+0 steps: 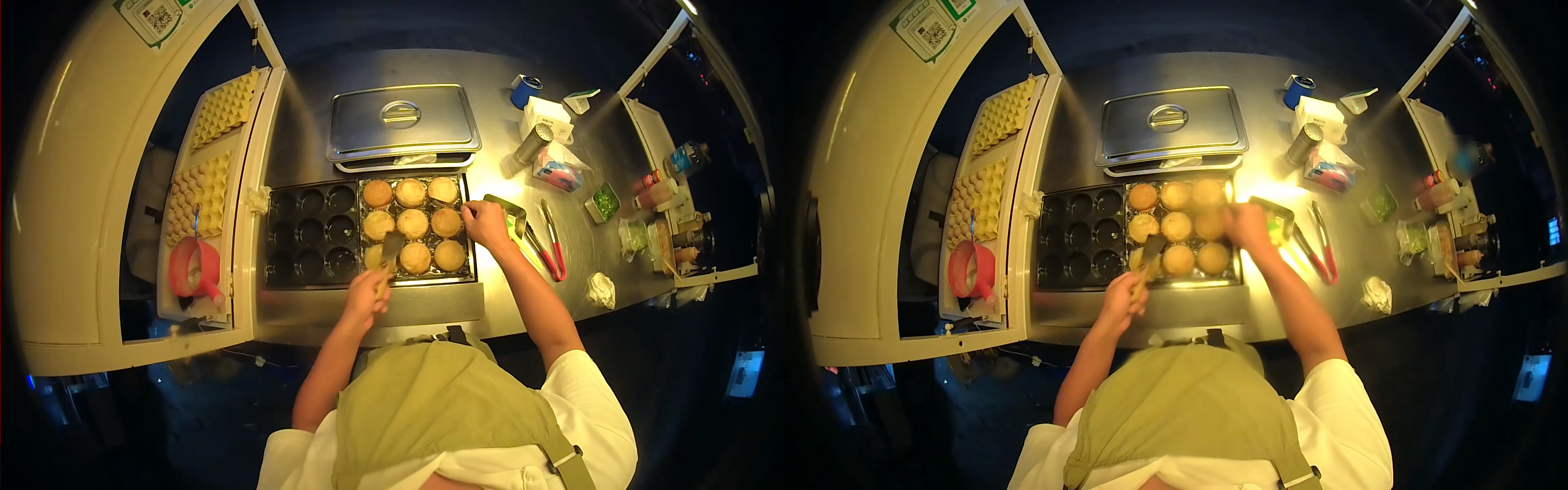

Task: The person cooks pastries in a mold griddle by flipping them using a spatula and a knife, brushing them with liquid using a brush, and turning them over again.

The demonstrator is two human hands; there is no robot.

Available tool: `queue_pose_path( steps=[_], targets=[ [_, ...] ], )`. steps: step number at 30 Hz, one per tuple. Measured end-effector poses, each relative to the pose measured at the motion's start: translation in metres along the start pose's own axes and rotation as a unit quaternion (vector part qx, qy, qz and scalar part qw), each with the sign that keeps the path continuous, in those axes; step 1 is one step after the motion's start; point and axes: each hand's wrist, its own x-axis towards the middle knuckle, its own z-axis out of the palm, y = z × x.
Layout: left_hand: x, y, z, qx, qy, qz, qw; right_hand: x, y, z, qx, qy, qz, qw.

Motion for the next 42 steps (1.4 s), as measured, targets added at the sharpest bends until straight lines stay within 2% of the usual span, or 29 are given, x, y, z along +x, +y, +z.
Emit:
queue_pose_path(
  steps=[1, 3, 4, 6, 11, 13, 17, 21, 27, 30, 33, 42],
  targets=[
    [0.009, 0.003, 0.013, 0.01, -0.017, -0.001, 1.0, -0.001, 0.006, 0.004, 0.001, 0.0, -0.001, 1.0],
    [0.039, 0.002, 0.032, 0.013, -0.025, -0.009, 1.0, -0.002, 0.019, 0.01, 0.005, -0.016, -0.08, 0.997],
    [0.053, 0.001, 0.04, 0.016, -0.034, -0.017, 0.999, -0.004, 0.018, 0.007, 0.005, -0.013, -0.08, 0.997],
    [0.073, 0.001, 0.051, 0.016, -0.039, -0.029, 0.999, -0.011, 0.011, -0.006, -0.022, -0.001, -0.145, 0.989],
    [0.105, 0.003, 0.059, 0.047, -0.027, -0.047, 0.997, -0.013, 0.017, -0.009, -0.024, 0.024, -0.127, 0.991],
    [0.107, 0.01, 0.062, 0.066, -0.015, -0.038, 0.997, -0.01, 0.031, 0.011, -0.025, -0.029, -0.12, 0.992],
    [0.11, 0.019, 0.067, 0.093, -0.004, -0.053, 0.994, -0.018, 0.006, -0.009, -0.022, -0.011, -0.121, 0.992],
    [0.115, 0.016, 0.07, 0.106, -0.004, -0.063, 0.992, -0.02, 0.014, -0.017, -0.02, -0.029, -0.091, 0.995],
    [0.12, 0.013, 0.073, 0.099, 0.001, -0.073, 0.992, -0.008, 0.015, 0.003, 0.0, 0.003, -0.13, 0.991],
    [0.119, 0.014, 0.075, 0.098, 0.003, -0.076, 0.992, -0.009, 0.011, -0.012, -0.017, -0.015, -0.142, 0.99],
    [0.12, 0.013, 0.076, 0.096, 0.002, -0.077, 0.992, -0.008, 0.013, -0.026, -0.016, -0.068, -0.098, 0.993],
    [0.123, 0.013, 0.075, 0.094, -0.005, -0.084, 0.992, -0.005, 0.009, -0.009, 0.013, -0.013, -0.132, 0.991]
  ],
)
